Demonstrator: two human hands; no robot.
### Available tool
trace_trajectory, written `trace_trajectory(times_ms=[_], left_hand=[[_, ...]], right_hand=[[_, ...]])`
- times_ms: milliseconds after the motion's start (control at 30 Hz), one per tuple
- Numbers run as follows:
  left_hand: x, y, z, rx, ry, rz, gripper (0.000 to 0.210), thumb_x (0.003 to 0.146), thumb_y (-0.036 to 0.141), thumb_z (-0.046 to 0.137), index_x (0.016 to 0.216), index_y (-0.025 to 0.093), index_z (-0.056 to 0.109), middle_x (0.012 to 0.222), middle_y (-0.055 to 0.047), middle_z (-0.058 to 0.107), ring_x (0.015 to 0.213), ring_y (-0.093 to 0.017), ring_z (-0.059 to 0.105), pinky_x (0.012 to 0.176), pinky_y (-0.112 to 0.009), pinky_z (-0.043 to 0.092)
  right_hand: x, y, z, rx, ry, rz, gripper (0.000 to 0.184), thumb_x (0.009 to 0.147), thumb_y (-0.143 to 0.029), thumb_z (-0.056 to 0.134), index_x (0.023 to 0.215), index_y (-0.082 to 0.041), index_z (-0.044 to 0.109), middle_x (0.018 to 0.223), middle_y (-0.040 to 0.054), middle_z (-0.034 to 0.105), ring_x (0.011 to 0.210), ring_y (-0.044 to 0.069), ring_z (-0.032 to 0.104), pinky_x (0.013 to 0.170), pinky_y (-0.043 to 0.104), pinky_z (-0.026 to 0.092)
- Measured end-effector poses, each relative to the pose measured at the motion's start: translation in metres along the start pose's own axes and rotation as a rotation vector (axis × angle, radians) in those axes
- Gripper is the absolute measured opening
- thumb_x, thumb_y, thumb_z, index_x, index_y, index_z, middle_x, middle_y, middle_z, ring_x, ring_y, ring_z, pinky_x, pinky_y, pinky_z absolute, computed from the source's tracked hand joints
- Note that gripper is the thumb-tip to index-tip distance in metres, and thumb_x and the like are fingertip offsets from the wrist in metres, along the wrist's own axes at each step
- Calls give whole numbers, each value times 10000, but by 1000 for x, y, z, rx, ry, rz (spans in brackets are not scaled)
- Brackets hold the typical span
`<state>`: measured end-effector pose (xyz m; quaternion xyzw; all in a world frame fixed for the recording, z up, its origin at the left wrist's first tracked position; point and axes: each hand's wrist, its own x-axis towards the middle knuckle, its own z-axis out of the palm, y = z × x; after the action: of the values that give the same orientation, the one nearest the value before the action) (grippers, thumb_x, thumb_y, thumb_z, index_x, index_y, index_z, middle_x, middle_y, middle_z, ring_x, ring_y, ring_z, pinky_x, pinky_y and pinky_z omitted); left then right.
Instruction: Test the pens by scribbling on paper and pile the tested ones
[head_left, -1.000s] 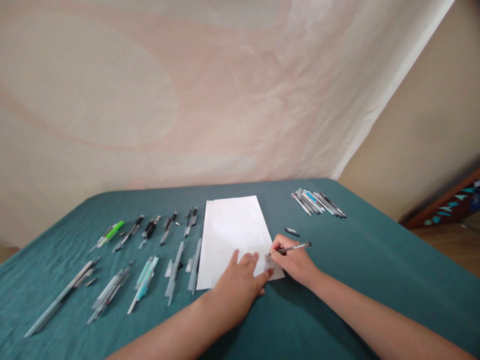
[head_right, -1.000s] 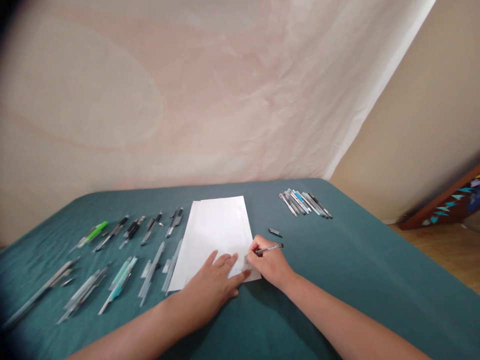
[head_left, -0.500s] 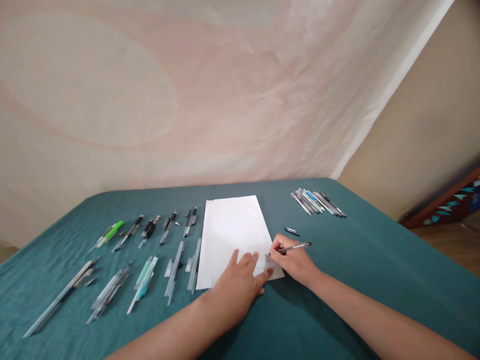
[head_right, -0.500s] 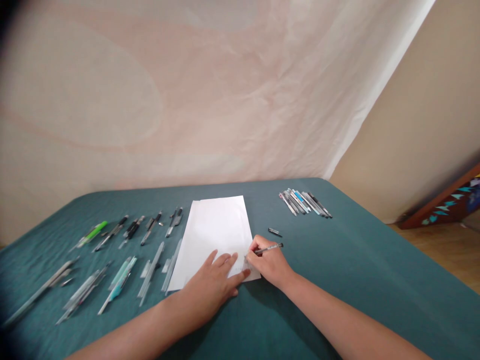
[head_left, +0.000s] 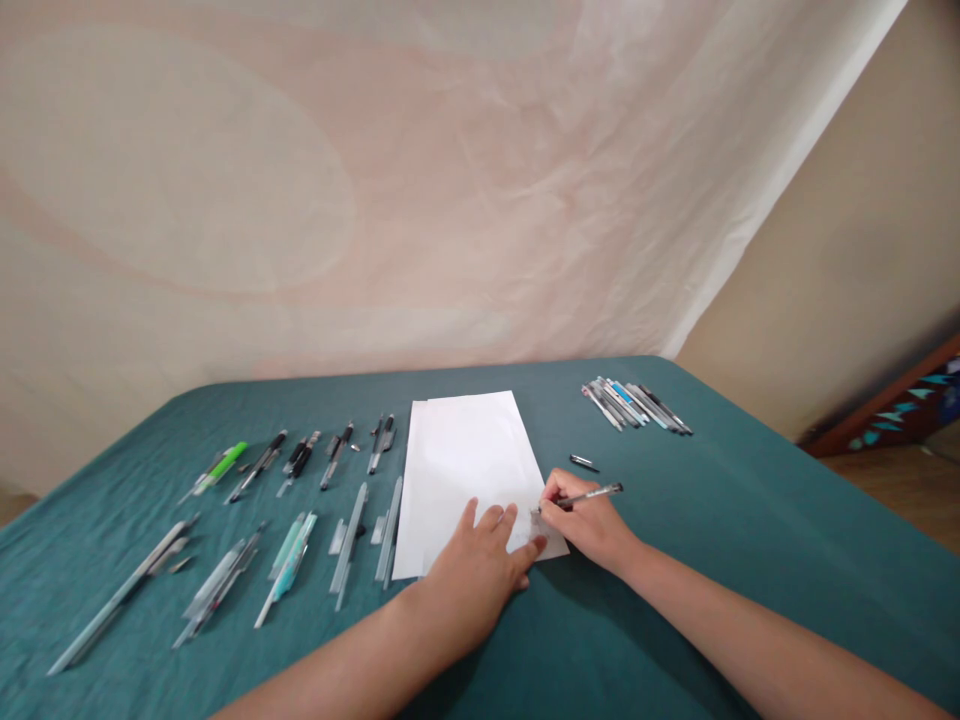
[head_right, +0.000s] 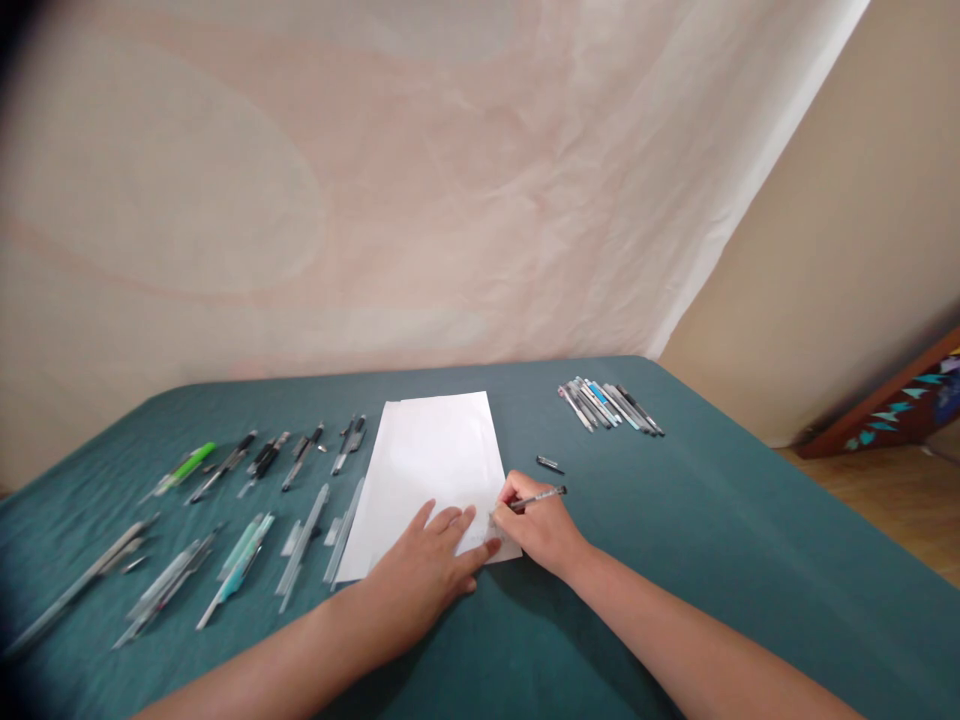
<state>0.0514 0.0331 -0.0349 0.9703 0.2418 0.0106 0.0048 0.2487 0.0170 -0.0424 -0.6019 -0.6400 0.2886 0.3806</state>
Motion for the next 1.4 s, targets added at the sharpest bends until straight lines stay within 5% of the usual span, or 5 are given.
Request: trace_trajectory(times_ms=[600, 933, 1133, 1300, 1400], left_hand=[[0, 1, -5, -2, -18, -3, 435, 901, 378, 415, 1333, 325, 408, 1369, -137, 433, 1231, -298, 415, 1012, -545, 248], [-1, -1, -1, -28, 11, 5, 436, 910, 383, 384, 1341, 322, 397, 1375, -140, 425, 1229, -309, 410, 1021, -551, 211], [-3, 1, -9, -77, -5, -17, 425, 895, 362, 423, 1315, 304, 428, 1366, -130, 441, 1225, -307, 418, 1026, -556, 220], [-3, -1, -26, -361, 188, -107, 493, 906, 259, 396, 1388, 237, 294, 1323, -101, 484, 1183, -227, 459, 1040, -439, 290], [0, -2, -31, -703, 284, -242, 510, 868, 299, 480, 1350, 223, 330, 1196, -91, 573, 977, -186, 574, 885, -343, 441]], right_hand=[[-1, 3, 0, 23, -10, -14, 91, 750, -170, 512, 661, -183, 497, 583, -48, 502, 537, 102, 465, 505, 204, 346], [15, 34, -55, -301, 350, -184, 245, 897, -311, 425, 1026, -228, 616, 999, 66, 640, 958, 214, 575, 874, 346, 414], [20, 63, -64, -399, 185, -127, 206, 806, -278, 535, 1000, -215, 563, 878, 37, 611, 845, 195, 576, 769, 324, 445], [13, 32, -48, -256, 145, -191, 137, 837, -259, 503, 965, -209, 502, 874, 23, 578, 778, 155, 568, 744, 282, 446], [-3, 2, -29, -136, 7, -264, 121, 831, -247, 536, 948, -223, 515, 858, 15, 582, 751, 145, 560, 724, 262, 449]])
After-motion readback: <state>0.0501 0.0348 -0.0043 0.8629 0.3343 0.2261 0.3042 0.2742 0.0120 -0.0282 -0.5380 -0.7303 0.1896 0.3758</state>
